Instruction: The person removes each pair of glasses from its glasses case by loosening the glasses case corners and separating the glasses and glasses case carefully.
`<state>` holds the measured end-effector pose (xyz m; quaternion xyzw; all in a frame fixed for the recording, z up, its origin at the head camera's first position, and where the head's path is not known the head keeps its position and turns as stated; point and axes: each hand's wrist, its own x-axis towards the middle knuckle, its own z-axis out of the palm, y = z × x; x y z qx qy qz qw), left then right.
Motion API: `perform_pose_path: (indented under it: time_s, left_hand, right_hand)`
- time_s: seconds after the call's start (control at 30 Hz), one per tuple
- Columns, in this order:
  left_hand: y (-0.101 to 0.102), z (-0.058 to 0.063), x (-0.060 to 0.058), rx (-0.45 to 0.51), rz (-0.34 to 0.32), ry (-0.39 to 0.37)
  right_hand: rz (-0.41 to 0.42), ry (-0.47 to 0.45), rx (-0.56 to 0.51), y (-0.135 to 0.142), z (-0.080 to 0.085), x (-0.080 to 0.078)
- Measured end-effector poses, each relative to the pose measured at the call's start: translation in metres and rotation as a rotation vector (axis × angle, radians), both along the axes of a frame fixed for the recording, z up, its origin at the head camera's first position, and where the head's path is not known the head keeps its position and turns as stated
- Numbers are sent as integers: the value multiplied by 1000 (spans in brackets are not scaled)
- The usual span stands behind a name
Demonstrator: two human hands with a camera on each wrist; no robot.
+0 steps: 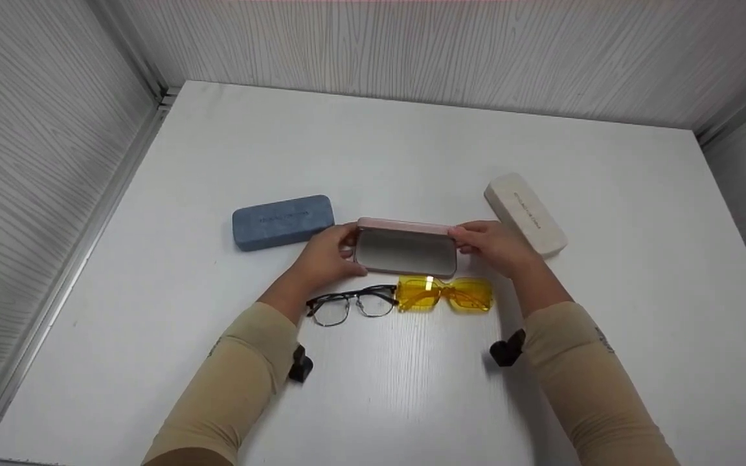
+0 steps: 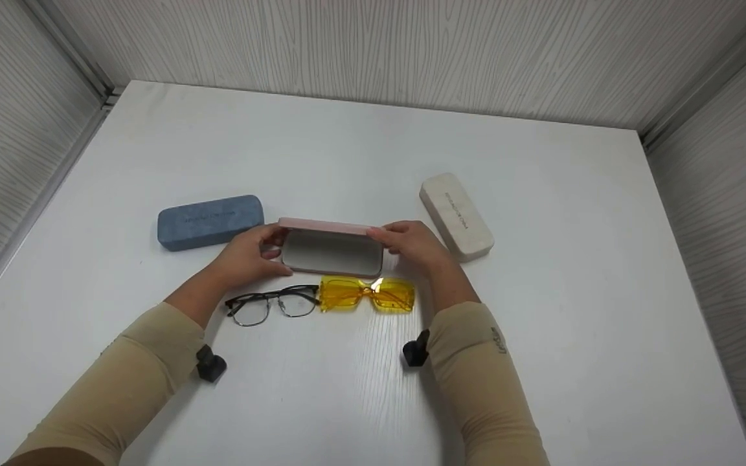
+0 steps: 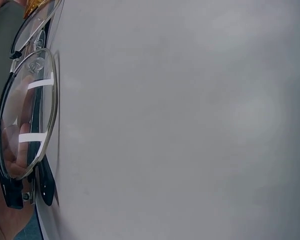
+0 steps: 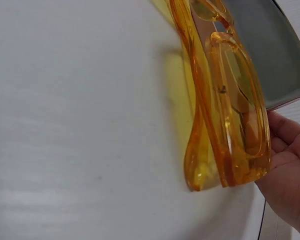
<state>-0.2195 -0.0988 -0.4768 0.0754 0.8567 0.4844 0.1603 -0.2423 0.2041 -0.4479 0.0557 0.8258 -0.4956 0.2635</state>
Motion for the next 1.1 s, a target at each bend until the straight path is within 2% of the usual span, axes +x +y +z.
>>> perform_pose_path:
  time_s: [0.17, 0.4, 0.67, 0.83, 1.1]
  left_hand:
    - [-1, 0, 0, 21, -21, -5]
    - [-3, 2, 0, -14, -31, 17]
    - [-3, 1, 1, 35, -28, 15]
    - [-3, 0, 1, 31, -21, 16]
    - [-4, -2, 0, 18, -37, 17]
  right_hand:
    - [29, 18, 69, 2, -1, 2]
    - [72, 109, 61, 4, -3, 4]
    - [113, 164, 99, 6, -7, 5]
    - [122, 201, 121, 5, -9, 7]
    - [184, 266, 147, 6, -13, 8]
